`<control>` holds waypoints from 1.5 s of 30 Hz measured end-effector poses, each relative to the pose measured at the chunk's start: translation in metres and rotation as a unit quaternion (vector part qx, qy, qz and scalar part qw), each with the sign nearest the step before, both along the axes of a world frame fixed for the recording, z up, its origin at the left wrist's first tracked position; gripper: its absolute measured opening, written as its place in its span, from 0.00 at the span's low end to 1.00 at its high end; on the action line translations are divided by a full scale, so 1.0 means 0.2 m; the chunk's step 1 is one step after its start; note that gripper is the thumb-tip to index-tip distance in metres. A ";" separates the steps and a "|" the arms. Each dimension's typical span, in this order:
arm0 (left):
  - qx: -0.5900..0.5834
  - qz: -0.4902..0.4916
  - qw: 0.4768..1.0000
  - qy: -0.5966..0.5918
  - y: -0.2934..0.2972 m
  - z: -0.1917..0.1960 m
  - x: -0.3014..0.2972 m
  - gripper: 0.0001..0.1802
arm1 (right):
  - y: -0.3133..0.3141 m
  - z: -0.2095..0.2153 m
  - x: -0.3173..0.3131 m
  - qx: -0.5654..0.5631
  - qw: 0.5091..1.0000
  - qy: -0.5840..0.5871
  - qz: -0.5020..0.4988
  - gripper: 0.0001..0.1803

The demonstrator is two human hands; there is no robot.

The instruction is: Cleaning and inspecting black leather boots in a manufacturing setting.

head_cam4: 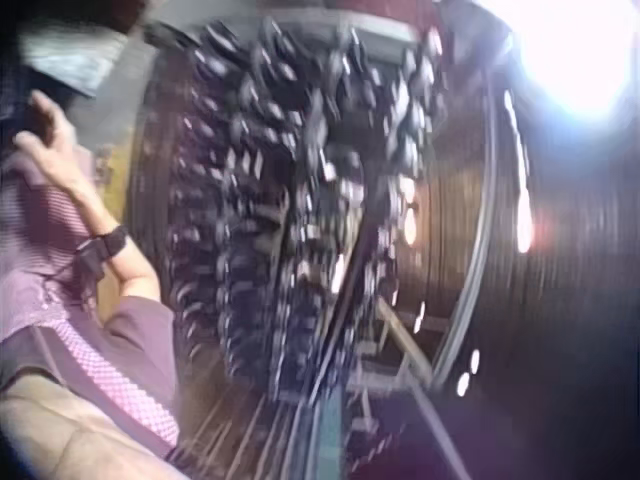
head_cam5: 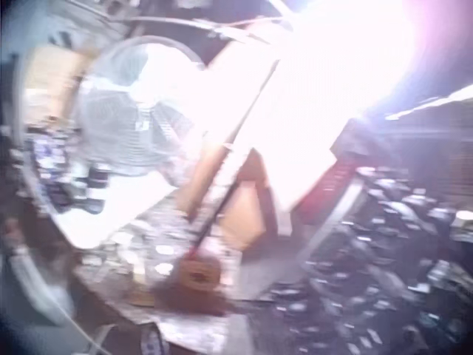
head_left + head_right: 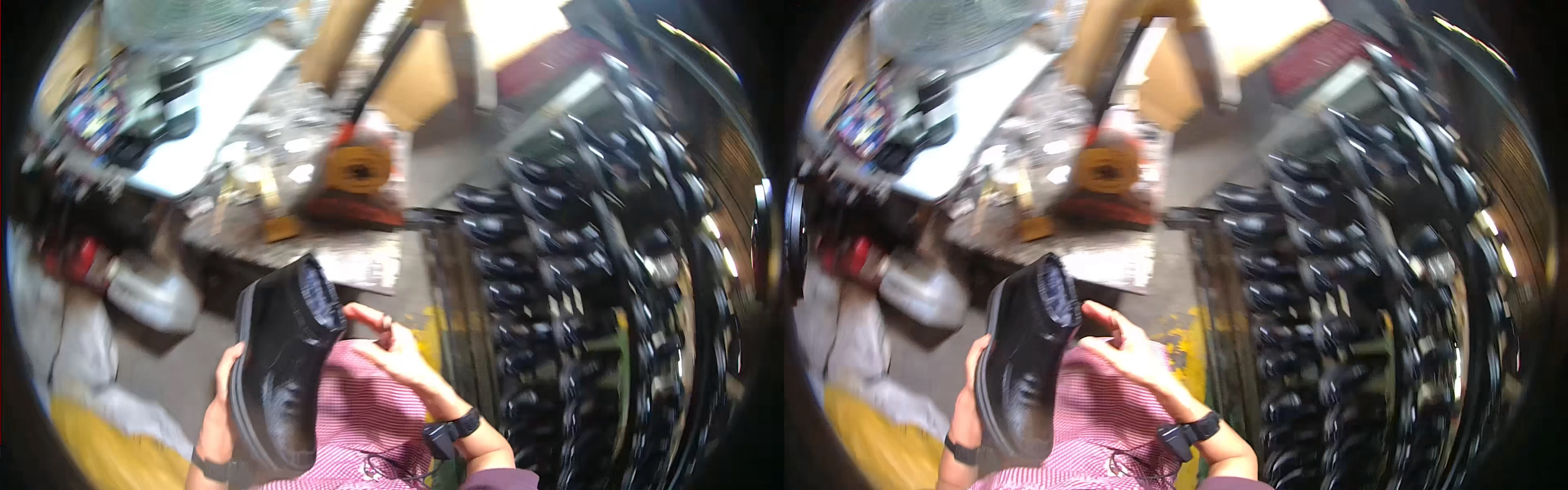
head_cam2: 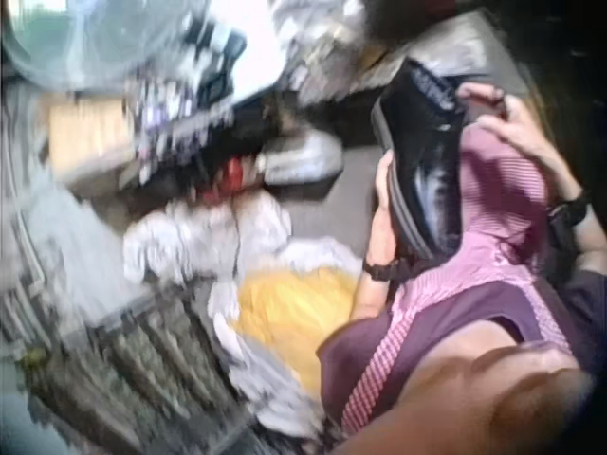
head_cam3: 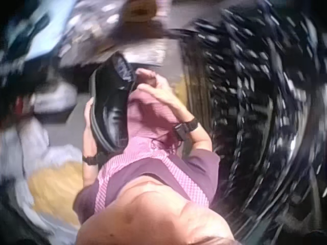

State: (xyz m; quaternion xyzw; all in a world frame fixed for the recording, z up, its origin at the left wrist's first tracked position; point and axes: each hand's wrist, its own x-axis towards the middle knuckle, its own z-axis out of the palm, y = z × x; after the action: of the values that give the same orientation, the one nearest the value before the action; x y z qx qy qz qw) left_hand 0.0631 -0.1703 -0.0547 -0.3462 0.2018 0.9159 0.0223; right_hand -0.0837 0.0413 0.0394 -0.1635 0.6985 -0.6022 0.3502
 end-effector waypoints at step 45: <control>-0.603 -0.278 0.606 0.438 1.31 -0.02 -0.25 0.07 | 1.08 0.75 -1.12 -0.163 0.579 0.442 -0.666 0.36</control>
State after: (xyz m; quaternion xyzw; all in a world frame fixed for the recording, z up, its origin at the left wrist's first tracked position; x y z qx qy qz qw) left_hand 0.0124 0.0923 -0.0591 0.2340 0.7807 0.5787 -0.0286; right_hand -0.3079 0.2577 0.1890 0.0471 0.5696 -0.6236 -0.5334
